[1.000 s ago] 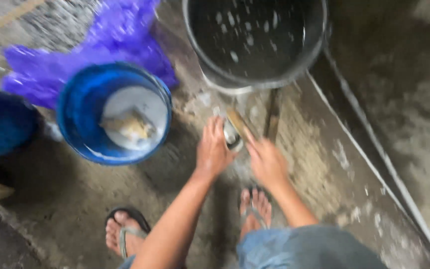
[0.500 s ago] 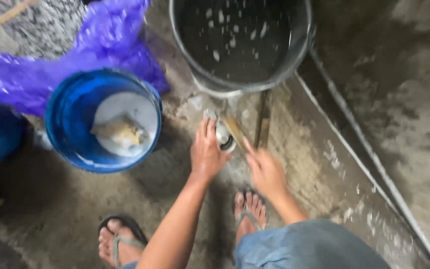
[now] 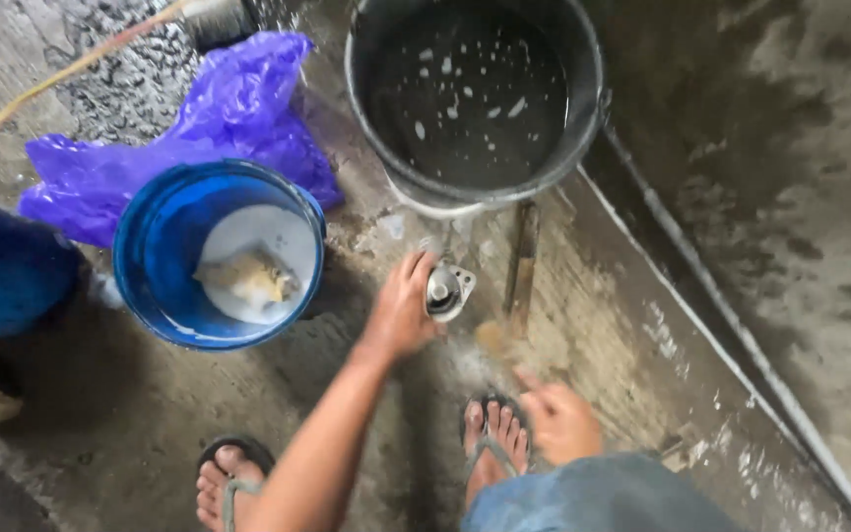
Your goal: Scrubbing a metal motor component with a brush and soapy water to remove dirt and grease.
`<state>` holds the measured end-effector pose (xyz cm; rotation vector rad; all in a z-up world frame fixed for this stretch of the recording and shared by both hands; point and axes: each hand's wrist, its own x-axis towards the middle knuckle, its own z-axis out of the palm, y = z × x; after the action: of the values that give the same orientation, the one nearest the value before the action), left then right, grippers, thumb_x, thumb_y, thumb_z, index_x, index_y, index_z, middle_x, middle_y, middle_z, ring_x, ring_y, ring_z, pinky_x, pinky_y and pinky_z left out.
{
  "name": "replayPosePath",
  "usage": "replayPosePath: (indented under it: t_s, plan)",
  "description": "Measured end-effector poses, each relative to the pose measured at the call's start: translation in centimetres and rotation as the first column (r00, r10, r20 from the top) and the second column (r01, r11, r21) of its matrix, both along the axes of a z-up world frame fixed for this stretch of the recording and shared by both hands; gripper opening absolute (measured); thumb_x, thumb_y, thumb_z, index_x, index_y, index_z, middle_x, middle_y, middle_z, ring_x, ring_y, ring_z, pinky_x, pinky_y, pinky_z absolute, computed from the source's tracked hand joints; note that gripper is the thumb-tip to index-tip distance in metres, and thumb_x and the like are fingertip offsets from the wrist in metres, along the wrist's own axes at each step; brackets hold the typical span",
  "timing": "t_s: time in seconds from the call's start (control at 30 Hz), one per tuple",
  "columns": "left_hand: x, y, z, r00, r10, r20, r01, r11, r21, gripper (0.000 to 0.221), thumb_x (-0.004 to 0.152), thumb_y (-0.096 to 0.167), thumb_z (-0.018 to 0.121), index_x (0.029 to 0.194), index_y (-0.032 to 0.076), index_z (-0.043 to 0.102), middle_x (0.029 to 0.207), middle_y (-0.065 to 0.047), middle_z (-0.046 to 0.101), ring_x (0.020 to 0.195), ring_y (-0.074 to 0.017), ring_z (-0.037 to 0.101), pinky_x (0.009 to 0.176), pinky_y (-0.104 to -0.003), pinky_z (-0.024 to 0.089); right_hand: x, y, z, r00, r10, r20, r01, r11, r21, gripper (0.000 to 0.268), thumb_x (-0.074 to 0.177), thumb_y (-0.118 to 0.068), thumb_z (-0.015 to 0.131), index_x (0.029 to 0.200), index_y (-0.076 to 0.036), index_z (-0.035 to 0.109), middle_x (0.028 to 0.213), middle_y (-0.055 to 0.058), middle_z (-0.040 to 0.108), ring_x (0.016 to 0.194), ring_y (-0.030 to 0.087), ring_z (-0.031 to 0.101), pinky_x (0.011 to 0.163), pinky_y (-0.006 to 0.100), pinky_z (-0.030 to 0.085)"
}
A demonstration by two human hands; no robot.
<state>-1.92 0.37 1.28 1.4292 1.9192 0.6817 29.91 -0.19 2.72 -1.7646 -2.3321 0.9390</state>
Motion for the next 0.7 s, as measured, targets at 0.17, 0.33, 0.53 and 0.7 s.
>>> replayPosePath:
  t_s: [0.17,0.33,0.53,0.7]
  plan:
    - [-3.6,0.1,4.2,0.878,-0.346,-0.332,0.293,0.935,-0.202,0.137,0.03,0.028,0.103,0.152,0.025,0.041,0.155,-0.005,0.041,0.147,-0.0362,0.035,0.116,-0.066,0.032,0.1,2.1,1.5,0.952,-0.073,-0.296,0.071,0.997,-0.017,0.041,0.098,-0.02,0.064,0.139,-0.022,0.066,0.131,0.011,0.071,0.125,0.026,0.063,0.103,0.042,0.053]
    - [1.3,-1.6,5.2,0.972,0.213,0.104,-0.22,0.974,0.06,0.135,0.048,0.039,0.105,0.152,-0.003,0.029,0.148,-0.03,0.036,0.145,-0.0531,0.028,0.122,-0.065,0.02,-8.9,5.5,4.5,0.945,-0.041,-0.323,-0.04,0.97,-0.241,0.043,0.1,-0.026,0.059,0.143,-0.023,0.063,0.132,0.006,0.073,0.124,0.025,0.066,0.107,0.041,0.053]
    - [7.5,-1.0,2.6,0.578,0.804,0.138,-0.785,0.594,-0.177,0.138,0.055,0.024,0.1,0.161,0.003,0.013,0.144,-0.037,0.037,0.133,-0.0569,0.043,0.106,-0.07,0.037,-9.2,7.1,-3.7,0.841,-0.151,-0.519,-0.094,0.904,-0.416,0.035,0.1,-0.024,0.062,0.133,-0.028,0.071,0.063,0.011,0.067,0.05,0.018,0.063,0.047,0.027,0.057]
    - [4.9,-0.7,3.8,0.76,0.606,0.235,-0.629,0.777,0.03,0.123,0.051,0.009,0.089,0.154,-0.012,0.025,0.138,-0.041,0.045,0.127,-0.0595,0.049,0.11,-0.066,0.038,-5.1,7.1,-1.4,0.858,0.074,-0.509,-0.201,0.959,-0.2,0.036,0.094,-0.019,0.065,0.129,-0.024,0.074,0.051,0.01,0.068,0.05,0.016,0.07,0.049,0.029,0.056]
